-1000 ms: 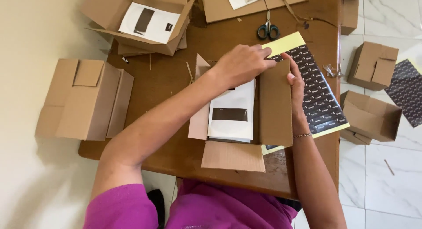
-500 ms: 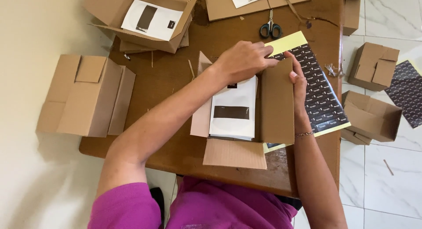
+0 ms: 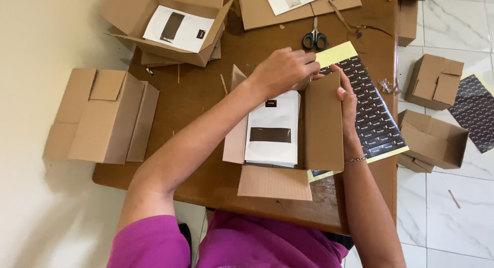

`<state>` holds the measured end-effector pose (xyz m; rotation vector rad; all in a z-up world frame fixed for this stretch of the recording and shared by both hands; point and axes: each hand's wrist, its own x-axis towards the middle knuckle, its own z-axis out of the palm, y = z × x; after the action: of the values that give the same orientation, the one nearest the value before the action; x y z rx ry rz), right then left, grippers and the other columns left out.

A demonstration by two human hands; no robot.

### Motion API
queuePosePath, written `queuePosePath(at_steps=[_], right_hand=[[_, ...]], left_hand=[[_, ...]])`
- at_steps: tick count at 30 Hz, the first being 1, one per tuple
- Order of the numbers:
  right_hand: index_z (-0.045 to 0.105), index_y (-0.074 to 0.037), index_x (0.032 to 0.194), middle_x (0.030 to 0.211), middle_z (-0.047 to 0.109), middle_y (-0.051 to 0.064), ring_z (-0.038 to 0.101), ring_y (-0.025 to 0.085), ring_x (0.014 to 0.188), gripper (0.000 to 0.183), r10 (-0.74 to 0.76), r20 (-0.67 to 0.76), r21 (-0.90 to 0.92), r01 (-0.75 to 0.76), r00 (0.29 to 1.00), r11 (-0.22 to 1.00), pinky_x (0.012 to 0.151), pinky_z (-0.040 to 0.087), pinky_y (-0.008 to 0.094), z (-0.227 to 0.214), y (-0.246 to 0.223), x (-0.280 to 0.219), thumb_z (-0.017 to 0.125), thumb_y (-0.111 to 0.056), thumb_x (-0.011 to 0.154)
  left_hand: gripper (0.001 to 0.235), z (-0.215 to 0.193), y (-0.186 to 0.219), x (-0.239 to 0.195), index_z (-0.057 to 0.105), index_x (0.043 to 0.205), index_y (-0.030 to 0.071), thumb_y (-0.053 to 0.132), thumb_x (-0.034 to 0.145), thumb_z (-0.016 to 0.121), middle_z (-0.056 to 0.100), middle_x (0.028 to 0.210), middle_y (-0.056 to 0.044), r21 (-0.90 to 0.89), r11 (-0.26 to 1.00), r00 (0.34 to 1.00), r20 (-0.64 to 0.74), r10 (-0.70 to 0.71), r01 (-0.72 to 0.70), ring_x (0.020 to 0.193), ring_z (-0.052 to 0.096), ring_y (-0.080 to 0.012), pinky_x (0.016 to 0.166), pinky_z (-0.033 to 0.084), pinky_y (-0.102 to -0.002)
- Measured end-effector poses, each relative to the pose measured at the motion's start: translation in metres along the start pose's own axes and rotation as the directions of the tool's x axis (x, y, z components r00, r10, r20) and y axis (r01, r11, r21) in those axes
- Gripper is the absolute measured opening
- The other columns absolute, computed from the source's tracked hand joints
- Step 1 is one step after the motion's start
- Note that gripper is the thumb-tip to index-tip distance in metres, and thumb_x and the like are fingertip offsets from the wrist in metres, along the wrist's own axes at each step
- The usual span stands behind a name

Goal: Applying small black labels to white pouches and placing them into cardboard boxes for packaging.

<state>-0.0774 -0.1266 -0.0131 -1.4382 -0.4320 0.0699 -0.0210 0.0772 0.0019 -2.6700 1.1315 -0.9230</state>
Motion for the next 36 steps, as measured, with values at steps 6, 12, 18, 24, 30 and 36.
queuePosePath(at_steps=[6, 12, 18, 24, 30, 36], right_hand=[[0.045, -0.016, 0.157, 0.128, 0.061, 0.009, 0.048, 0.011, 0.100, 0.073, 0.043, -0.009, 0.047, -0.042, 0.999, 0.998, 0.092, 0.034, 0.025, -0.018, 0.036, 0.005, 0.044, -0.040, 0.088], [0.044, -0.017, 0.157, 0.134, 0.059, 0.013, 0.048, 0.015, 0.105, 0.071, 0.029, 0.019, 0.068, -0.030, 0.999, 0.997, 0.094, 0.034, 0.026, -0.011, 0.023, 0.005, 0.043, -0.042, 0.091], [0.045, -0.017, 0.157, 0.131, 0.061, 0.013, 0.049, 0.014, 0.105, 0.072, 0.025, 0.006, 0.054, -0.025, 1.000, 0.998, 0.094, 0.035, 0.026, -0.004, 0.011, 0.005, 0.043, -0.041, 0.089], [0.048, -0.016, 0.155, 0.125, 0.058, 0.008, 0.045, 0.014, 0.101, 0.068, 0.022, -0.012, -0.016, -0.022, 1.000, 1.000, 0.092, 0.034, 0.026, -0.010, 0.014, 0.006, 0.044, -0.040, 0.091], [0.044, -0.017, 0.156, 0.132, 0.053, 0.010, 0.048, 0.015, 0.107, 0.065, 0.038, -0.023, -0.020, -0.039, 0.999, 0.999, 0.094, 0.035, 0.028, 0.013, -0.017, -0.002, 0.043, -0.042, 0.095], [0.033, -0.014, 0.151, 0.139, 0.055, 0.021, 0.051, 0.021, 0.119, 0.060, -0.032, 0.059, 0.122, 0.024, 0.998, 0.992, 0.096, 0.037, 0.033, 0.003, 0.016, -0.002, 0.043, -0.046, 0.101]], left_hand=[[0.014, -0.004, 0.011, 0.007, 0.057, 0.101, 0.020, 0.034, 0.102, 0.058, 0.060, 0.097, 0.005, -0.103, 0.992, 0.996, 0.056, -0.074, 0.079, 0.090, 0.066, -0.0134, 0.070, 0.054, -0.027], [0.027, -0.034, 0.019, 0.014, 0.051, 0.123, 0.016, 0.033, 0.104, 0.060, 0.065, 0.099, 0.000, -0.274, 0.920, 0.953, 0.197, -0.230, 0.279, 0.094, 0.071, -0.0191, 0.076, 0.061, -0.036], [0.025, -0.039, 0.023, 0.013, 0.048, 0.125, 0.016, 0.030, 0.106, 0.056, 0.064, 0.096, 0.000, -0.342, 0.880, 0.936, 0.242, -0.257, 0.330, 0.093, 0.071, -0.0219, 0.075, 0.062, -0.041], [0.023, -0.045, 0.029, 0.009, 0.050, 0.128, 0.015, 0.019, 0.106, 0.055, 0.070, 0.096, -0.007, -0.437, 0.836, 0.928, 0.309, -0.207, 0.332, 0.092, 0.072, -0.0319, 0.079, 0.062, -0.049], [0.062, -0.092, 0.064, -0.028, 0.050, 0.144, 0.001, 0.022, 0.092, 0.076, 0.058, 0.141, -0.024, -0.415, 0.856, 0.848, 0.528, -0.051, 0.310, 0.137, 0.051, -0.0400, 0.108, 0.045, -0.059], [0.076, -0.076, 0.096, -0.071, 0.048, 0.148, 0.007, 0.051, 0.091, 0.072, 0.051, 0.148, -0.015, -0.187, 0.942, 0.763, 0.639, -0.098, 0.278, 0.141, 0.042, -0.0356, 0.114, 0.035, -0.060]])
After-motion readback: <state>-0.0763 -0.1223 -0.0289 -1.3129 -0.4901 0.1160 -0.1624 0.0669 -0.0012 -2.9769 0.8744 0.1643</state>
